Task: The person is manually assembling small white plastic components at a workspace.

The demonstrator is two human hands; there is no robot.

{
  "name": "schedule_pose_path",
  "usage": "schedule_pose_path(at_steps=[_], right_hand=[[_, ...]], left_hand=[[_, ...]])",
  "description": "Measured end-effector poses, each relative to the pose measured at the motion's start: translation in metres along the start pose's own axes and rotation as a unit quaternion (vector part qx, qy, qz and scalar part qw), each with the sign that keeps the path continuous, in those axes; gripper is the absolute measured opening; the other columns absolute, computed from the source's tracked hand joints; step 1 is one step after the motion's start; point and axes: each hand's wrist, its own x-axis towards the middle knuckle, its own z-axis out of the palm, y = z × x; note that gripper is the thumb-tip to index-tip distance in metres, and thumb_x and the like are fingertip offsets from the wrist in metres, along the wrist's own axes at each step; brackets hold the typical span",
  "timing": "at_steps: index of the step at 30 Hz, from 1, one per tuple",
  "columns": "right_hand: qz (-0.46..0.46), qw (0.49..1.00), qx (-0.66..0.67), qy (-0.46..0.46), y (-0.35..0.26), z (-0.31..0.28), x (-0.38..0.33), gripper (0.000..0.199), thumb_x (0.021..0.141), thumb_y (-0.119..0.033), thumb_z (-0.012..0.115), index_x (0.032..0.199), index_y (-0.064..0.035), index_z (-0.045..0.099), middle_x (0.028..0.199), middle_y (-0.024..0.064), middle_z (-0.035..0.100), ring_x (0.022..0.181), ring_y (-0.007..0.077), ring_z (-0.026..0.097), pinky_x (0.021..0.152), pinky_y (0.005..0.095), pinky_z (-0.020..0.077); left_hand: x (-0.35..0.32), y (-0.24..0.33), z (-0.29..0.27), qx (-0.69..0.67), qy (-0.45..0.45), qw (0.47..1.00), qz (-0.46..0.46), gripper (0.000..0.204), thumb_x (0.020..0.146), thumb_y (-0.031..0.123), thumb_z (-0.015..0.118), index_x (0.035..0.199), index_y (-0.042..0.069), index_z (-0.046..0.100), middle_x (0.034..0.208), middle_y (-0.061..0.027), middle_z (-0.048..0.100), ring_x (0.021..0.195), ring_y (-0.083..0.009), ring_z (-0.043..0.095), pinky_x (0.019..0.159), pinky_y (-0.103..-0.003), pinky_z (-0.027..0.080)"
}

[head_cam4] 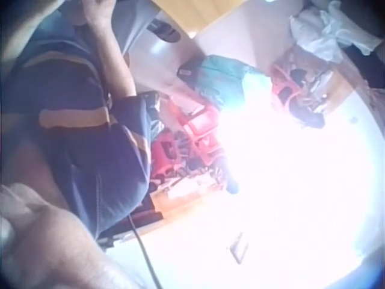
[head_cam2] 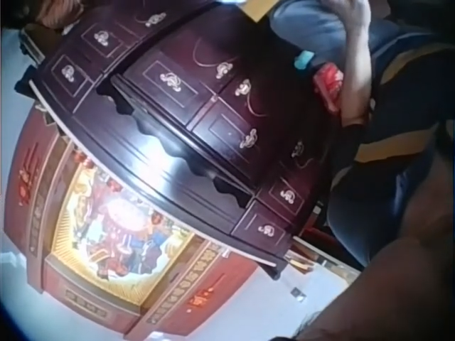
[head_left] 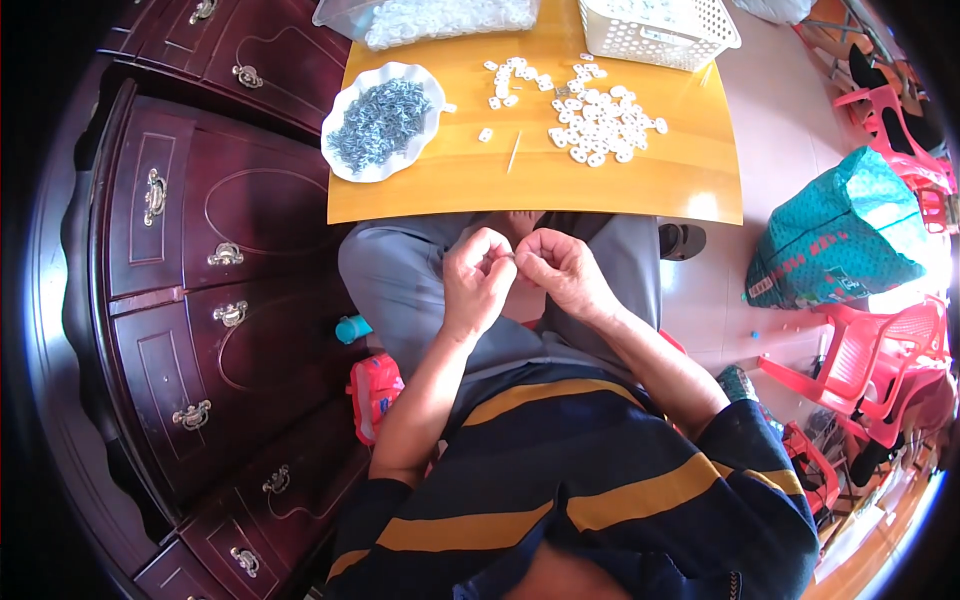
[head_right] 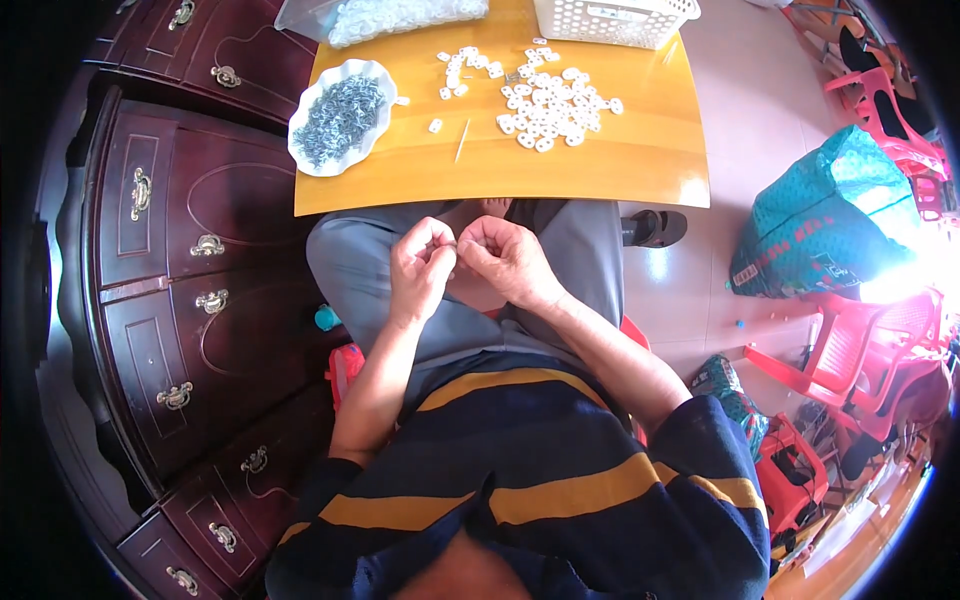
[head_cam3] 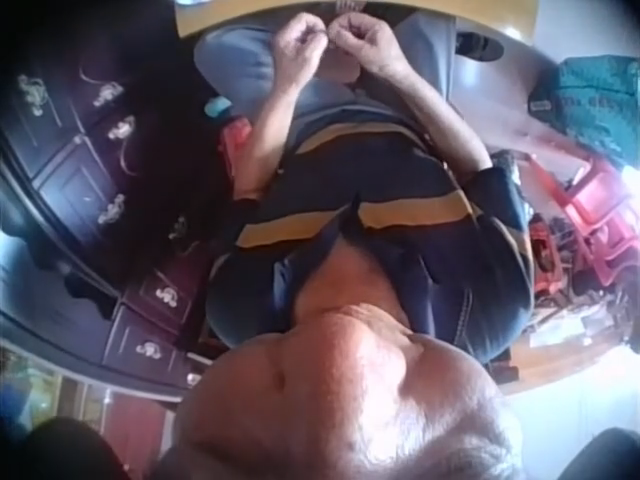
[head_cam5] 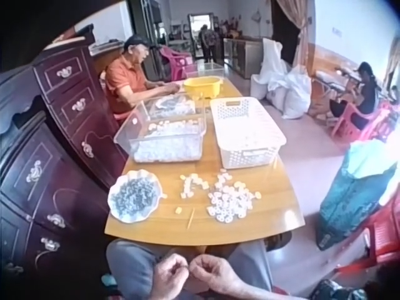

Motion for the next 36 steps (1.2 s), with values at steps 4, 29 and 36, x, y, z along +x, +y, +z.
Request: schedule_pose_path(at_steps=[4, 29, 36], right_hand=[[-0.015, 0.999, -0.034, 0.007, -0.003, -0.001, -0.001, 0.013, 0.104, -0.018, 0.062, 0.099, -0.0058, 0.064, 0.087, -0.0026, 0.065, 0.079, 0.0055, 0.057, 0.072, 0.0222, 0.048], [-0.135, 0.787, -0.513, 0.314, -0.059, -0.097, 0.035, 0.016, 0.088, -0.024, 0.073, 0.084, -0.0087, 0.068, 0.078, 0.0102, 0.071, 0.072, 0.0319, 0.071, 0.065, 0.0413, 0.0555], [-0.17, 0.784, -0.495, 0.334, -0.06, -0.099, 0.035, 0.014, 0.088, -0.021, 0.075, 0.087, -0.0084, 0.068, 0.077, 0.0092, 0.07, 0.069, 0.0299, 0.07, 0.065, 0.0397, 0.0547]], left_hand=[[0.002, 0.016, 0.004, 0.046, -0.005, 0.999, -0.011, 0.008, 0.089, -0.001, 0.056, 0.081, 0.001, 0.057, 0.072, -0.0037, 0.056, 0.064, -0.0088, 0.054, 0.057, -0.027, 0.043], [-0.012, -0.009, -0.003, 0.05, 0.008, 0.996, 0.078, 0.005, 0.09, -0.002, 0.072, 0.095, 0.0, 0.071, 0.08, -0.0023, 0.068, 0.06, -0.0045, 0.056, 0.054, -0.023, 0.043], [-0.014, -0.008, -0.002, 0.053, 0.006, 0.996, 0.073, 0.004, 0.091, -0.001, 0.072, 0.094, 0.0, 0.071, 0.08, -0.0029, 0.068, 0.06, -0.006, 0.057, 0.054, -0.023, 0.044]])
